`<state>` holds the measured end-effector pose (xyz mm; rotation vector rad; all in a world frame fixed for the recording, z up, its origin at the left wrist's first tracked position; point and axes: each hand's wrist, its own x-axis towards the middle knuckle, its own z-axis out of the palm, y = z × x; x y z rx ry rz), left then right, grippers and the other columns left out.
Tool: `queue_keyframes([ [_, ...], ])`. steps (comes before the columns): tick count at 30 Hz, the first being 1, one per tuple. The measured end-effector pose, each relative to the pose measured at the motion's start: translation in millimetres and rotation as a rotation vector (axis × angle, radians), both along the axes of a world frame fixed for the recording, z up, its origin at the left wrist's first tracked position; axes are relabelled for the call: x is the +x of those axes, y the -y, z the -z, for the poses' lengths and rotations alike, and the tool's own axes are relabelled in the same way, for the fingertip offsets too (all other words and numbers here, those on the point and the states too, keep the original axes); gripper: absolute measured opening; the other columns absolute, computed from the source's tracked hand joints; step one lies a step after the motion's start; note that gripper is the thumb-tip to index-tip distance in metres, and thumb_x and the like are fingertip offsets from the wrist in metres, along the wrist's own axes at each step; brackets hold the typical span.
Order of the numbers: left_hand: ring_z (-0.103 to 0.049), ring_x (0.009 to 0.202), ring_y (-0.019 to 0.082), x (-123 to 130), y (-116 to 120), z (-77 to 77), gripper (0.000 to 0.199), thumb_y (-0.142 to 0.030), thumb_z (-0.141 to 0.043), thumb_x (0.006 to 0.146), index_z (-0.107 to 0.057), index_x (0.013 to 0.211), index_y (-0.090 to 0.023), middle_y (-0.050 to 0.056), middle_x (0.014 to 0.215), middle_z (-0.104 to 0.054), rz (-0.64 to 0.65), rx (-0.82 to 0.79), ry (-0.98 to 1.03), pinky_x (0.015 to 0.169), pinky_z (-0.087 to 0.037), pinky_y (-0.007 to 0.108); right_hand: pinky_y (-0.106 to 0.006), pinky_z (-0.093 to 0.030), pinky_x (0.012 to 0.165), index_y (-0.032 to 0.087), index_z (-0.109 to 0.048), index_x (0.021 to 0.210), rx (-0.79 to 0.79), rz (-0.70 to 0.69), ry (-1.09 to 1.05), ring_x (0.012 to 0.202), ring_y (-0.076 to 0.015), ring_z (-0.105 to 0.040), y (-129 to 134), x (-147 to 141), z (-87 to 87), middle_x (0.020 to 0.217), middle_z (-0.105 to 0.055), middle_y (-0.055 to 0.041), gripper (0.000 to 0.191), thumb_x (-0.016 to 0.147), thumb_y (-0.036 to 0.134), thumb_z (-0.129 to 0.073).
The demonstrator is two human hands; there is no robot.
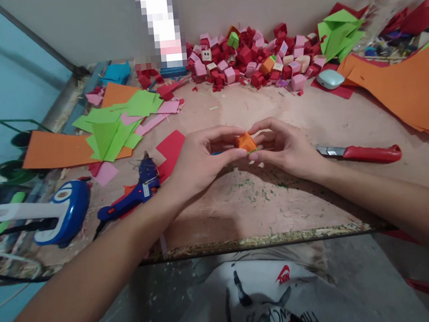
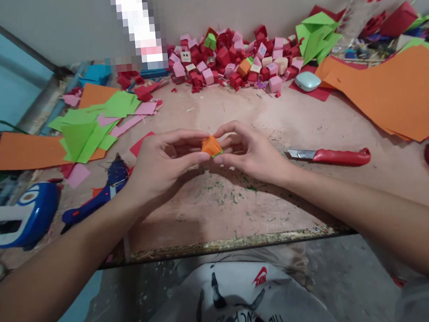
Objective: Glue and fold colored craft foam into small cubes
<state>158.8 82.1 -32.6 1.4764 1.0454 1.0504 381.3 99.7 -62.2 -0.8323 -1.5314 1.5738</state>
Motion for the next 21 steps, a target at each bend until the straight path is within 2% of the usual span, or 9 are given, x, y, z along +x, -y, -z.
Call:
queue_keyframes([
  [5, -0.078, 0.104, 0.024, -4, -2, -3.7, 0.033, -0.024, -0.087, 0.082, -0.083, 0.115, -0.022, 0.007, 0.114, -0.084, 0.035, 0.071, -0.141, 0.097, -0.063, 0.040, -0.033, -0.059, 0.073, 0.027, -0.069, 0.120, 0.017, -0.018, 0.000, 0.085, -0.0181, -0.075, 0, 2, -2.2, 0.105, -0.081, -0.0017, 0.036, 0.089, 0.031, -0.088],
  [10, -0.075, 0.114, 0.023, -13, -6, -3.6, 0.032, -0.027, -0.086, 0.087, -0.083, 0.119, -0.026, 0.006, 0.124, -0.081, 0.063, 0.311, -0.354, 0.102, -0.060, 0.037, -0.032, -0.060, 0.073, 0.026, -0.074, 0.113, -0.001, 0.008, 0.033, 0.081, -0.0179, -0.075, -1, 3, -5.2, 0.098, -0.081, -0.0010, 0.029, 0.089, 0.034, -0.087],
  [14, -0.076, 0.110, 0.022, -16, -7, -2.5, 0.027, -0.030, -0.083, 0.091, -0.083, 0.117, -0.026, 0.006, 0.120, -0.082, 0.058, 0.422, -0.345, 0.098, -0.061, 0.034, -0.032, -0.062, 0.075, 0.025, -0.078, 0.113, -0.053, 0.000, 0.047, 0.081, -0.0184, -0.075, -1, 4, -5.8, 0.094, -0.081, -0.0016, 0.030, 0.087, 0.035, -0.089],
  [18, -0.078, 0.102, 0.021, -16, -7, -0.9, 0.022, -0.031, -0.081, 0.094, -0.083, 0.115, -0.027, 0.005, 0.114, -0.083, 0.088, 0.466, -0.352, 0.095, -0.062, 0.034, -0.030, -0.063, 0.076, 0.027, -0.082, 0.110, -0.080, -0.009, 0.033, 0.081, -0.0165, -0.075, -3, 7, -6.7, 0.098, -0.082, -0.0011, 0.026, 0.087, 0.034, -0.090],
  [21, -0.078, 0.103, 0.021, -16, -6, 1.1, 0.021, -0.032, -0.078, 0.096, -0.083, 0.116, -0.028, 0.005, 0.115, -0.083, 0.066, 0.558, -0.380, 0.095, -0.062, 0.035, -0.031, -0.064, 0.077, 0.027, -0.084, 0.113, -0.095, -0.027, 0.025, 0.080, -0.0168, -0.076, -3, 8, -7.5, 0.101, -0.083, -0.0021, 0.028, 0.086, 0.035, -0.090],
])
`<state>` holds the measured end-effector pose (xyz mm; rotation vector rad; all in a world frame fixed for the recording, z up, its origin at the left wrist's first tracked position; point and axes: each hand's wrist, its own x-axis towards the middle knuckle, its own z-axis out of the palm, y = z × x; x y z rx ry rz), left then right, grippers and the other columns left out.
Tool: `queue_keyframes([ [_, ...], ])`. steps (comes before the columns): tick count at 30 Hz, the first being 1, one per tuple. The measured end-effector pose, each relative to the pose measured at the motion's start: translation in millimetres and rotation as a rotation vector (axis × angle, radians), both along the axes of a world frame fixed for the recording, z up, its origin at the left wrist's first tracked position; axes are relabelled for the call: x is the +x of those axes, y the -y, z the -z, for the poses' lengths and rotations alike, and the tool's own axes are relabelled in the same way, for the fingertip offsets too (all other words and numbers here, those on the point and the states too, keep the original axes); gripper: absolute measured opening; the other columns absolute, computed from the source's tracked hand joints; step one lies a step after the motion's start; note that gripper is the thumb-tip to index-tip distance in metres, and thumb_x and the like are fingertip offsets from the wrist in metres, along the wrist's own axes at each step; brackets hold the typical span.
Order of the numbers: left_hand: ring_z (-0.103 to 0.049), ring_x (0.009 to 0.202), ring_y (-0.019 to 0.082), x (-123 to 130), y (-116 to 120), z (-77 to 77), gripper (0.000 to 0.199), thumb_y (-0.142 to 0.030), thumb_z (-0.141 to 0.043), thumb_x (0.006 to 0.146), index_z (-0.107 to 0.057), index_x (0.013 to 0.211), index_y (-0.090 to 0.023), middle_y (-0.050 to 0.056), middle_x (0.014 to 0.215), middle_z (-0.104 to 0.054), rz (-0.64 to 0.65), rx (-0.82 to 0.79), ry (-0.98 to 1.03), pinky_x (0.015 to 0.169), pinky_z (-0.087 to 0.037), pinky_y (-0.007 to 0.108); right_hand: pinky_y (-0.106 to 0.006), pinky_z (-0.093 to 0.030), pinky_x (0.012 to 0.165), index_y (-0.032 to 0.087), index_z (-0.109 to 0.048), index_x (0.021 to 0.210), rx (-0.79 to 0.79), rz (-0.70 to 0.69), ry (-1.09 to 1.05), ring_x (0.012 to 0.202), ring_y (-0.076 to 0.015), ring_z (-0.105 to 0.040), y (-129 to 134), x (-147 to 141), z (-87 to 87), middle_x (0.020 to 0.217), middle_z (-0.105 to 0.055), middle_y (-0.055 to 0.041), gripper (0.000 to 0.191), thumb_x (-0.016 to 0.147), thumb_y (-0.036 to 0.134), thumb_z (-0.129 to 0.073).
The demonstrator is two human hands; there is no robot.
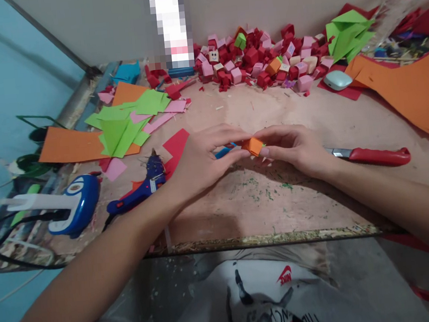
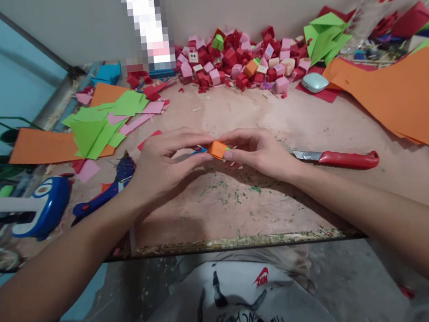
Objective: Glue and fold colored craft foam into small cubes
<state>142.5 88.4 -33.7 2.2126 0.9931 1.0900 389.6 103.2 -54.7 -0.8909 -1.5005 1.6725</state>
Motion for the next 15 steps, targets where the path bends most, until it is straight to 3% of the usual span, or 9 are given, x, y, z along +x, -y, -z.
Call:
queue_keyframes([
  [6, -0.077, 0.107, 0.020, 2.0, 2.8, 2.8, 0.023, -0.028, -0.070, 0.102, -0.081, 0.122, -0.023, 0.007, 0.121, -0.081, 0.005, 0.230, -0.111, 0.096, -0.061, 0.032, -0.034, -0.068, 0.086, 0.030, -0.082, 0.119, -0.092, -0.059, -0.049, 0.093, -0.0196, -0.080, -0.7, 2.4, 0.6, 0.114, -0.084, -0.0026, 0.032, 0.088, 0.030, -0.089],
  [15, -0.080, 0.102, 0.019, 5.2, 5.6, 8.7, 0.014, -0.022, -0.073, 0.100, -0.083, 0.108, -0.025, 0.005, 0.115, -0.083, 0.004, 0.256, -0.011, 0.093, -0.064, 0.033, -0.030, -0.070, 0.082, 0.029, -0.083, 0.115, -0.145, -0.068, -0.078, 0.089, -0.0181, -0.082, -2.1, 2.1, 2.5, 0.107, -0.084, -0.0029, 0.026, 0.089, 0.029, -0.089],
])
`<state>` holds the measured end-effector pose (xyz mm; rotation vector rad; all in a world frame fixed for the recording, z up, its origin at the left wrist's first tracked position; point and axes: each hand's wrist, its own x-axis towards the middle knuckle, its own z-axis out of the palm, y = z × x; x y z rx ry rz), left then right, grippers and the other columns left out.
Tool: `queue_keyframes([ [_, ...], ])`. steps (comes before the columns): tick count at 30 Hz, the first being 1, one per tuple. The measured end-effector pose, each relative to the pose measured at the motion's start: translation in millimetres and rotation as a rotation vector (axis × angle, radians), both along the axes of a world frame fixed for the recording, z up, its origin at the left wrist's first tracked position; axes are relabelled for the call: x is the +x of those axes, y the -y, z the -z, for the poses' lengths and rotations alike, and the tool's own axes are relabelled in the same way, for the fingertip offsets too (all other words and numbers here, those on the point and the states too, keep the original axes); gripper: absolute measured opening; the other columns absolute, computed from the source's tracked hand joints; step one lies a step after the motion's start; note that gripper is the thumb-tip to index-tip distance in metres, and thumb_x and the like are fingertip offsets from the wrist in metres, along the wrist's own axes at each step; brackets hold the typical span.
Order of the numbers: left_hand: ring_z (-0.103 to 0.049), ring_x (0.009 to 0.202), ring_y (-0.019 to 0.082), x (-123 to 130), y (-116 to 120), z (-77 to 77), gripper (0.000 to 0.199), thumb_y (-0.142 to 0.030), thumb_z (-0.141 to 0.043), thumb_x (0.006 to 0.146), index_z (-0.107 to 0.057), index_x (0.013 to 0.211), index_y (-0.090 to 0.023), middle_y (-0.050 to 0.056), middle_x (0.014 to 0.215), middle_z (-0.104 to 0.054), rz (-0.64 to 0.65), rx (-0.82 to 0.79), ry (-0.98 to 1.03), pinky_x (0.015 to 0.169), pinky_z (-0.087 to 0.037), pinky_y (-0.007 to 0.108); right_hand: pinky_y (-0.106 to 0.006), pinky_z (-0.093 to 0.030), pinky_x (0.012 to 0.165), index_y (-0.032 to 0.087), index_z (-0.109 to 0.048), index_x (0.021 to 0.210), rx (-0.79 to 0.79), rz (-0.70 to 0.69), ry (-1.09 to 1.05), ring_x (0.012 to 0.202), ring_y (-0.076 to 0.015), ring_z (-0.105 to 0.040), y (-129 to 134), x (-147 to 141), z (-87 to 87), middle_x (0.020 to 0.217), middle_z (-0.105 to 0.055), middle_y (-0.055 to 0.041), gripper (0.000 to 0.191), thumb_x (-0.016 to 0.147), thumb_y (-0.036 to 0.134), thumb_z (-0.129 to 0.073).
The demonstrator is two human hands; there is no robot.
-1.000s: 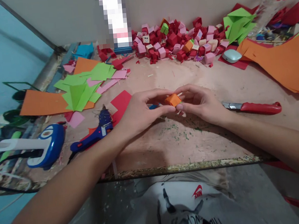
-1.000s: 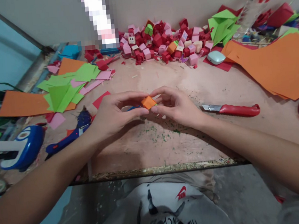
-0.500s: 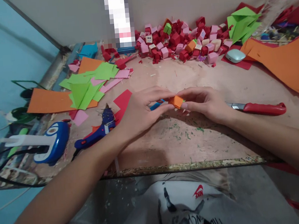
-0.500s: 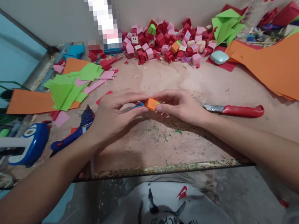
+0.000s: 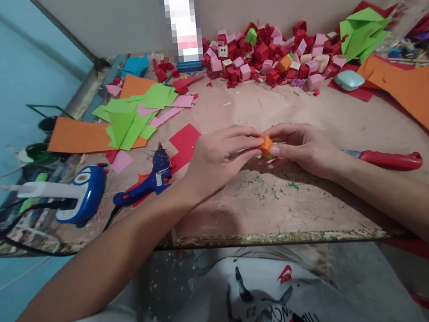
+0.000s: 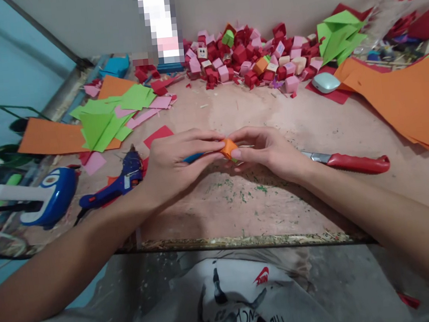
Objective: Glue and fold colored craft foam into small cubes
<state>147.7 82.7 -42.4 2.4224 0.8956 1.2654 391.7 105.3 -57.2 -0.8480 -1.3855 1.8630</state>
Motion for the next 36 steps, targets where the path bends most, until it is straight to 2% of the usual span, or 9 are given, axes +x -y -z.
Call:
queue_keyframes([
  [7, -0.080, 0.103, 0.020, 1.6, 0.0, -0.8, 0.011, -0.021, -0.077, 0.096, -0.084, 0.104, -0.024, 0.006, 0.115, -0.084, -0.004, -0.023, 0.030, 0.094, -0.065, 0.035, -0.032, -0.070, 0.081, 0.027, -0.083, 0.112, 0.003, 0.033, 0.003, 0.089, -0.0194, -0.081, 0.9, -0.9, 0.7, 0.104, -0.084, -0.0032, 0.028, 0.085, 0.030, -0.092],
  [13, -0.080, 0.103, 0.020, 0.5, -1.5, -0.4, 0.013, -0.022, -0.080, 0.094, -0.082, 0.108, -0.024, 0.005, 0.112, -0.085, 0.044, -0.085, 0.052, 0.096, -0.063, 0.034, -0.032, -0.069, 0.083, 0.028, -0.081, 0.116, 0.024, -0.008, 0.026, 0.089, -0.0190, -0.081, 2.1, -1.0, -2.6, 0.107, -0.084, -0.0035, 0.028, 0.089, 0.032, -0.089],
  [26, -0.079, 0.107, 0.020, 3.5, 0.9, -2.1, 0.012, -0.024, -0.075, 0.098, -0.082, 0.107, -0.026, 0.004, 0.115, -0.084, 0.040, -0.030, -0.018, 0.097, -0.063, 0.034, -0.031, -0.067, 0.083, 0.026, -0.081, 0.108, 0.019, 0.014, 0.036, 0.093, -0.0194, -0.079, 3.5, -3.8, -5.3, 0.105, -0.082, -0.0029, 0.025, 0.086, 0.033, -0.090],
  [31, -0.078, 0.109, 0.021, 2.6, -0.1, -2.5, 0.012, -0.026, -0.072, 0.101, -0.081, 0.108, -0.027, 0.004, 0.116, -0.084, 0.027, -0.023, -0.030, 0.099, -0.063, 0.037, -0.036, -0.068, 0.086, 0.028, -0.082, 0.113, -0.008, 0.010, 0.024, 0.094, -0.0216, -0.080, 3.0, -2.7, -3.7, 0.109, -0.083, -0.0034, 0.029, 0.086, 0.033, -0.090],
  [36, -0.079, 0.108, 0.020, 1.9, -0.3, -2.1, 0.014, -0.024, -0.072, 0.100, -0.082, 0.110, -0.025, 0.005, 0.116, -0.084, 0.024, -0.027, -0.025, 0.098, -0.063, 0.035, -0.037, -0.070, 0.086, 0.028, -0.082, 0.116, -0.015, 0.005, 0.015, 0.093, -0.0212, -0.080, 1.6, -1.8, -1.8, 0.108, -0.082, -0.0037, 0.031, 0.086, 0.030, -0.090],
])
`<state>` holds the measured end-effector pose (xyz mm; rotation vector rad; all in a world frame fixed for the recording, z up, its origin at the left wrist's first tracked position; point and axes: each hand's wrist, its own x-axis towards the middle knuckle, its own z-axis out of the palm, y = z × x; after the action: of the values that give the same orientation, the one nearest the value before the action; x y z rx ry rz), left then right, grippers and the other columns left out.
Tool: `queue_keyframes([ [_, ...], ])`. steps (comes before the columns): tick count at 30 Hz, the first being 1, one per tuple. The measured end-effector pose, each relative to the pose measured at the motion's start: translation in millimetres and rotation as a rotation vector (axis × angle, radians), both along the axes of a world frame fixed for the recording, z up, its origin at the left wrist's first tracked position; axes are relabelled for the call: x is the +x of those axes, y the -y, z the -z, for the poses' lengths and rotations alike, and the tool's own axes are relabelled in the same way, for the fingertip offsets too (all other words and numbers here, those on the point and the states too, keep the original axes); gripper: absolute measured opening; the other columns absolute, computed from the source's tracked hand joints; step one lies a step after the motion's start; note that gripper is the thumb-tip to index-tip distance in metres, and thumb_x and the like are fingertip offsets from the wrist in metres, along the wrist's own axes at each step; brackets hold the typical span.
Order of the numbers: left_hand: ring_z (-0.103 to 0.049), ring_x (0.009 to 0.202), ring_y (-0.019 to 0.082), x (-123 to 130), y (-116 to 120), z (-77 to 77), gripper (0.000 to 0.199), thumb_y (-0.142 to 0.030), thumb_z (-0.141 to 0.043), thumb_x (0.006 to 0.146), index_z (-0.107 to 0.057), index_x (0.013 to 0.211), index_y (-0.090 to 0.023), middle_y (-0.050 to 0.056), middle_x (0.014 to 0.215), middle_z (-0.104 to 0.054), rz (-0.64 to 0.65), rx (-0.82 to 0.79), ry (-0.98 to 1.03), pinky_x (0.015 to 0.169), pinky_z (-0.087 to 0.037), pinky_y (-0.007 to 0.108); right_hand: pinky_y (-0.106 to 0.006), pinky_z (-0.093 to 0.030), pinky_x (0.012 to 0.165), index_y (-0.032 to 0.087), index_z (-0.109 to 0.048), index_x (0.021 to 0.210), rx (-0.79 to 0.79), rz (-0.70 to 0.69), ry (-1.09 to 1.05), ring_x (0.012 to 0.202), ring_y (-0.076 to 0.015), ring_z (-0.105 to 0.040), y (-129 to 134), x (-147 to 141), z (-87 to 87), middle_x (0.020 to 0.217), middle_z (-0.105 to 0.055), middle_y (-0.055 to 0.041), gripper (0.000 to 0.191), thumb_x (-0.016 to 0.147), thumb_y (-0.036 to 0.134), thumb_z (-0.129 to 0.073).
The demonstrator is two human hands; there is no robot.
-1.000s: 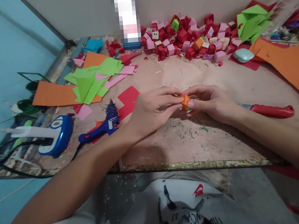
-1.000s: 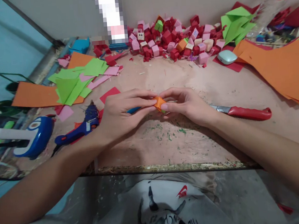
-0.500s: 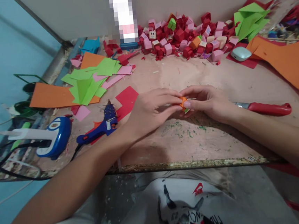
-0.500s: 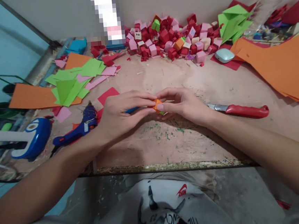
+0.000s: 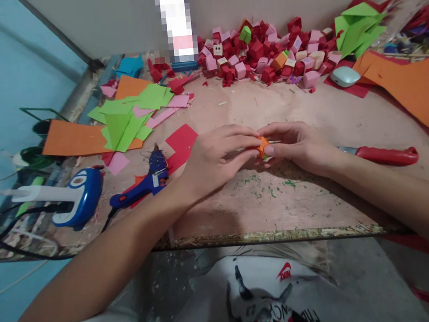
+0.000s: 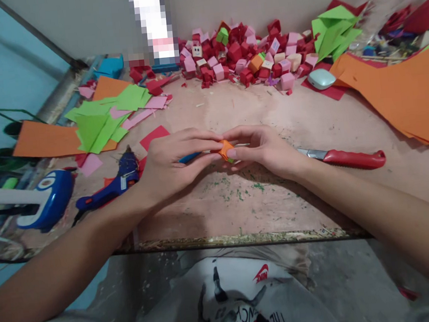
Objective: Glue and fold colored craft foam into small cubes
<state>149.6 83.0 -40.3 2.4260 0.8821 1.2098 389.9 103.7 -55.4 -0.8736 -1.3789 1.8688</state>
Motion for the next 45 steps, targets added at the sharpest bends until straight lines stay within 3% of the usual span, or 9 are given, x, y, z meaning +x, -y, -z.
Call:
queue_keyframes([
  [6, -0.078, 0.108, 0.019, 2, -2, 0.2, 0.014, -0.022, -0.075, 0.098, -0.082, 0.111, -0.023, 0.007, 0.120, -0.082, -0.004, -0.012, 0.017, 0.096, -0.062, 0.034, -0.039, -0.071, 0.086, 0.029, -0.081, 0.121, 0.029, 0.044, 0.012, 0.098, -0.0225, -0.079, 1, -2, -1.4, 0.116, -0.081, -0.0041, 0.038, 0.085, 0.032, -0.092],
  [11, -0.077, 0.107, 0.020, 2, -5, 0.8, 0.010, -0.018, -0.078, 0.095, -0.080, 0.103, -0.023, 0.006, 0.114, -0.082, -0.015, -0.073, 0.032, 0.098, -0.060, 0.034, -0.047, -0.064, 0.105, 0.031, -0.077, 0.129, 0.201, 0.056, 0.110, 0.121, -0.0293, -0.074, 3, -5, -1.2, 0.138, -0.074, -0.0047, 0.045, 0.086, 0.037, -0.090],
  [16, -0.077, 0.107, 0.019, 1, -6, 0.4, 0.013, -0.014, -0.075, 0.095, -0.079, 0.102, -0.023, 0.006, 0.115, -0.081, -0.019, -0.077, 0.017, 0.098, -0.060, 0.034, -0.053, -0.061, 0.111, 0.033, -0.070, 0.140, 0.347, 0.047, 0.148, 0.123, -0.0316, -0.075, 3, -4, 3.3, 0.142, -0.072, -0.0044, 0.057, 0.086, 0.028, -0.089],
  [25, -0.077, 0.107, 0.020, 0, -8, 0.7, 0.011, -0.018, -0.077, 0.094, -0.080, 0.102, -0.025, 0.005, 0.117, -0.082, -0.013, -0.131, 0.028, 0.098, -0.061, 0.036, -0.053, -0.063, 0.107, 0.032, -0.067, 0.146, 0.525, 0.156, 0.355, 0.109, -0.0286, -0.079, 6, -5, 5.1, 0.122, -0.082, -0.0050, 0.055, 0.094, 0.034, -0.082],
  [30, -0.078, 0.104, 0.021, 0, -9, 0.1, 0.008, -0.022, -0.079, 0.093, -0.081, 0.100, -0.024, 0.006, 0.114, -0.082, -0.038, -0.211, 0.036, 0.096, -0.062, 0.037, -0.057, -0.054, 0.117, 0.031, -0.066, 0.149, 0.609, 0.164, 0.416, 0.123, -0.0327, -0.075, 3, -2, 7.0, 0.127, -0.082, -0.0052, 0.058, 0.094, 0.037, -0.083],
  [35, -0.078, 0.102, 0.021, 0, -8, -0.3, 0.007, -0.018, -0.078, 0.091, -0.081, 0.096, -0.022, 0.007, 0.110, -0.083, -0.062, -0.271, 0.005, 0.095, -0.061, 0.036, -0.060, -0.056, 0.111, 0.033, -0.065, 0.151, 0.688, 0.129, 0.580, 0.115, -0.0360, -0.078, 1, 1, 11.7, 0.126, -0.082, -0.0058, 0.058, 0.096, 0.046, -0.079],
  [41, -0.077, 0.102, 0.021, 1, -8, 1.2, 0.014, -0.013, -0.077, 0.091, -0.082, 0.099, -0.023, 0.005, 0.112, -0.083, -0.044, -0.231, -0.022, 0.095, -0.061, 0.036, -0.058, -0.055, 0.109, 0.032, -0.075, 0.137, 0.905, 0.125, 0.698, 0.122, -0.0379, -0.072, -1, 1, 8.9, 0.132, -0.078, -0.0093, 0.045, 0.094, 0.041, -0.081],
  [45, -0.077, 0.101, 0.020, 1, -11, 6.6, 0.012, -0.014, -0.076, 0.094, -0.081, 0.102, -0.021, 0.006, 0.113, -0.081, -0.014, -0.158, -0.107, 0.094, -0.060, 0.034, -0.055, -0.055, 0.103, 0.029, -0.077, 0.133, 0.973, 0.084, 0.747, 0.118, -0.0382, -0.071, -2, 2, 3.7, 0.122, -0.079, -0.0107, 0.044, 0.091, 0.040, -0.082],
])
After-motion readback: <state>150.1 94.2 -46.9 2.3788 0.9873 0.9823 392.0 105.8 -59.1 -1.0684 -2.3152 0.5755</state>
